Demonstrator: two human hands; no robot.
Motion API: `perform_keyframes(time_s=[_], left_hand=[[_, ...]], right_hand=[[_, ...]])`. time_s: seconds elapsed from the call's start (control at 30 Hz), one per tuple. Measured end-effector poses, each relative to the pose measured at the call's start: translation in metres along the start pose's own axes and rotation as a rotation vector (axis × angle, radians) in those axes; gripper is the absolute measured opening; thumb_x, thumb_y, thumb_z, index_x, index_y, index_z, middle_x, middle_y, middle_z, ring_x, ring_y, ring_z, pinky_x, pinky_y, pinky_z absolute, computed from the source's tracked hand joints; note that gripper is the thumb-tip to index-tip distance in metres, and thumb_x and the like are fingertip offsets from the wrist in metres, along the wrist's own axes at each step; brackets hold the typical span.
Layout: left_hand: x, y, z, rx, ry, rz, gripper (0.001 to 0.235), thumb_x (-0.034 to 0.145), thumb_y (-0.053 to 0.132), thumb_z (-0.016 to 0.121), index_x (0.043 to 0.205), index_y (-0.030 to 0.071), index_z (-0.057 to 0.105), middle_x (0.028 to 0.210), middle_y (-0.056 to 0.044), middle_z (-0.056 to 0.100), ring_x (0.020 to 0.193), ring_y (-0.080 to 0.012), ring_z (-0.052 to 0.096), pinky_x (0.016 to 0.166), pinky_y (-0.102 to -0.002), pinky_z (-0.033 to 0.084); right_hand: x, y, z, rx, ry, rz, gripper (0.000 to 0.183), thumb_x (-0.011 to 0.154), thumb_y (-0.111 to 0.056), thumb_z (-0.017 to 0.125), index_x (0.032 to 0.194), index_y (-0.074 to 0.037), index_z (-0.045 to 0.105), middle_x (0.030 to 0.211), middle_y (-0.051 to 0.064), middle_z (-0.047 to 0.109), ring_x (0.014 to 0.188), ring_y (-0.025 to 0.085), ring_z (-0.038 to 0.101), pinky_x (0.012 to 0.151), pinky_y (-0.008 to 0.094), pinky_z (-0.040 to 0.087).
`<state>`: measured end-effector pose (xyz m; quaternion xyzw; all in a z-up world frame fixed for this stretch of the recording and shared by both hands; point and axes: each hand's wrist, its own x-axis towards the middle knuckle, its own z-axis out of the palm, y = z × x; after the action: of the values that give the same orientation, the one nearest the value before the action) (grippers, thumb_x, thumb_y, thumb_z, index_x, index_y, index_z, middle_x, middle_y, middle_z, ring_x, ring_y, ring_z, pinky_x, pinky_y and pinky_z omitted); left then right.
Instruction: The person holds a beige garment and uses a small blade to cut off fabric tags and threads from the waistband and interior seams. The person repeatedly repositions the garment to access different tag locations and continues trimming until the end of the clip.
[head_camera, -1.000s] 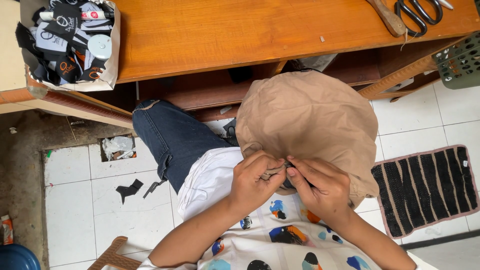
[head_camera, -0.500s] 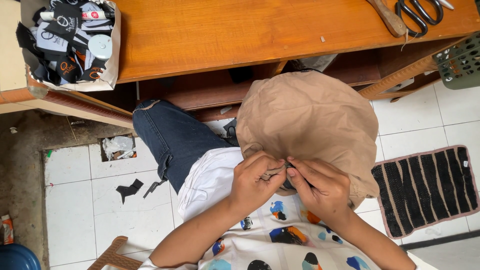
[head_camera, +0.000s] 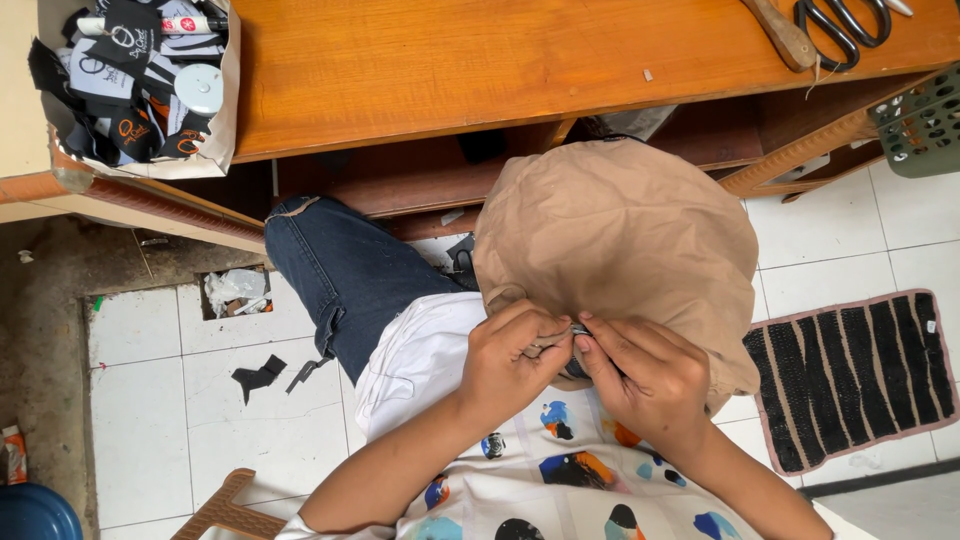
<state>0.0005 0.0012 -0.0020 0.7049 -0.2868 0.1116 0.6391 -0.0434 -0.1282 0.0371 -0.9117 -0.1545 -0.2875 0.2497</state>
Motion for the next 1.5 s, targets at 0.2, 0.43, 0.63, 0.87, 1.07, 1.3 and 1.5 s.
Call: perform_keyframes(time_s=[0.2, 0.43, 0.63, 0.87, 1.07, 1.3, 1.5], left_hand=[[-0.001, -0.001, 0.001, 0.022, -0.002, 0.016, 0.012, 0.072, -0.003, 0.064, 0.07, 0.003, 0.054, 0.066, -0.005, 0.057, 0.058, -0.0144, 0.054, 0.058, -0.023, 0.042], [0.013, 0.011, 0.0, -0.116, 0.107, -0.111, 0.004, 0.072, -0.001, 0.064, 0.073, 0.002, 0.064, 0.056, -0.009, 0.057, 0.05, -0.0183, 0.056, 0.047, -0.025, 0.045], [-0.004, -0.015, -0.003, -0.387, 0.338, -0.472, 0.009, 0.081, 0.008, 0.059, 0.087, 0.001, 0.06, 0.071, -0.01, 0.063, 0.068, -0.0102, 0.051, 0.067, -0.026, 0.043], [0.005, -0.015, -0.008, -0.369, 0.576, -0.38, 0.005, 0.084, 0.007, 0.055, 0.083, 0.005, 0.051, 0.074, -0.001, 0.047, 0.073, -0.0074, 0.042, 0.069, -0.022, 0.036], [0.01, -0.014, -0.01, -0.345, 0.617, -0.285, 0.014, 0.079, 0.003, 0.061, 0.08, 0.003, 0.047, 0.079, -0.005, 0.045, 0.073, -0.0085, 0.042, 0.07, -0.023, 0.036], [0.021, 0.009, -0.033, -0.161, 0.638, -0.08, 0.021, 0.073, 0.0, 0.066, 0.078, 0.0, 0.046, 0.072, -0.011, 0.049, 0.067, -0.0169, 0.047, 0.063, -0.025, 0.039], [0.021, -0.024, -0.055, -0.13, 0.62, -0.36, 0.02, 0.077, 0.005, 0.065, 0.09, 0.002, 0.05, 0.081, -0.005, 0.053, 0.064, -0.0052, 0.049, 0.059, -0.018, 0.043]], right_hand=[[0.002, 0.001, -0.003, -0.045, -0.027, -0.031, 0.007, 0.079, -0.005, 0.059, 0.08, 0.0, 0.064, 0.077, 0.007, 0.066, 0.061, 0.018, 0.06, 0.056, 0.026, 0.048], [-0.007, 0.012, 0.004, 0.247, 0.109, 0.28, 0.008, 0.076, -0.004, 0.061, 0.079, 0.002, 0.066, 0.06, 0.01, 0.061, 0.051, 0.023, 0.058, 0.047, 0.03, 0.048], [-0.009, 0.021, -0.012, 0.249, 0.076, 0.268, 0.021, 0.071, -0.02, 0.07, 0.079, -0.001, 0.065, 0.055, 0.007, 0.057, 0.047, 0.017, 0.054, 0.047, 0.026, 0.045], [-0.01, 0.027, -0.038, 0.043, -0.077, 0.247, 0.014, 0.066, -0.013, 0.072, 0.077, -0.007, 0.066, 0.068, 0.006, 0.064, 0.061, 0.024, 0.061, 0.057, 0.03, 0.048], [-0.034, 0.045, -0.038, 0.069, -0.077, 0.327, 0.006, 0.07, -0.007, 0.065, 0.074, -0.01, 0.067, 0.066, 0.002, 0.066, 0.063, 0.023, 0.063, 0.058, 0.03, 0.049], [-0.039, 0.094, -0.04, 0.849, -0.171, 0.595, 0.008, 0.071, -0.002, 0.06, 0.066, 0.001, 0.065, 0.055, 0.005, 0.06, 0.056, 0.009, 0.052, 0.052, 0.024, 0.047], [-0.027, 0.08, 0.0, 0.99, -0.171, 0.783, 0.008, 0.071, 0.0, 0.063, 0.074, 0.006, 0.067, 0.06, 0.007, 0.061, 0.06, 0.01, 0.051, 0.053, 0.022, 0.043]])
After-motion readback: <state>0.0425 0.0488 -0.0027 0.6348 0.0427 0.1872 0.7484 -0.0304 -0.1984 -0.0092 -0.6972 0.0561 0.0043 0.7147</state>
